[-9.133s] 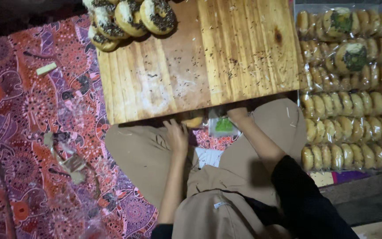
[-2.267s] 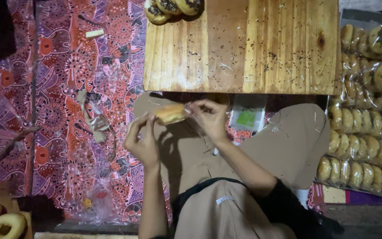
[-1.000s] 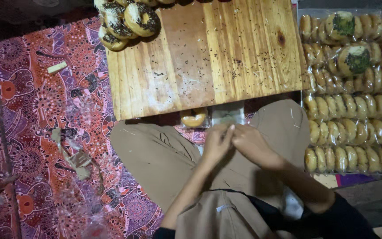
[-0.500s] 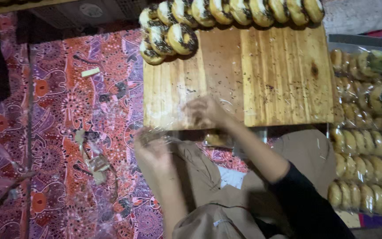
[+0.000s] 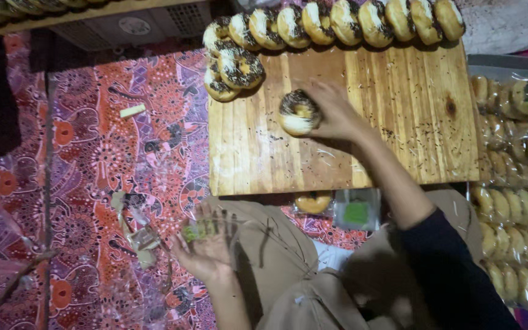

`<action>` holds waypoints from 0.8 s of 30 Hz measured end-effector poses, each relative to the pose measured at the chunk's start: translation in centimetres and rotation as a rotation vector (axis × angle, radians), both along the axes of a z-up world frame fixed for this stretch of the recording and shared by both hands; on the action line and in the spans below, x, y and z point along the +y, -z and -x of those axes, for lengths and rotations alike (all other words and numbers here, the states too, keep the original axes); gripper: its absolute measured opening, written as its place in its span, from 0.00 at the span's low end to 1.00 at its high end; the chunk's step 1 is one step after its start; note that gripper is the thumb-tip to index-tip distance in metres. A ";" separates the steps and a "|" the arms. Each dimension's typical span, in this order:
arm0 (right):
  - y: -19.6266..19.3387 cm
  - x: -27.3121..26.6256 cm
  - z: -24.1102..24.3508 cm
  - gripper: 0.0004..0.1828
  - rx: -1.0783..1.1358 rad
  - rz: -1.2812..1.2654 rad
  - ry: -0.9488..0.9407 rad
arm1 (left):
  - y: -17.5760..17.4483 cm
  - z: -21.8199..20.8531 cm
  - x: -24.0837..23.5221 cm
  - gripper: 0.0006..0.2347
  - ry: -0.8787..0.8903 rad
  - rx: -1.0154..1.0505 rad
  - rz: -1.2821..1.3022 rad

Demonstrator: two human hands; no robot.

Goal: The person sits on a patterned floor mat and repeatedly picks up ring-shaped pastries from a wooden board. They place each pastry into a clear plastic bag and set the packaged item into a metal tray. The process continues until the board is empty.

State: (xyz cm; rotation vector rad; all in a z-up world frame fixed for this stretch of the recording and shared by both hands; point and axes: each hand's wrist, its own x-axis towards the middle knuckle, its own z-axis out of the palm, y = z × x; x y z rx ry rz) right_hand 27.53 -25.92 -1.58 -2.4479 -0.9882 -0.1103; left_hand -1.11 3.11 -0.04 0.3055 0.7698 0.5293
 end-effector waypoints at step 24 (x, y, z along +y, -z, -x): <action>-7.0 0.3 27.0 0.45 0.136 -0.491 0.404 | 0.7 -6.0 -11.0 0.32 -0.020 -0.535 0.444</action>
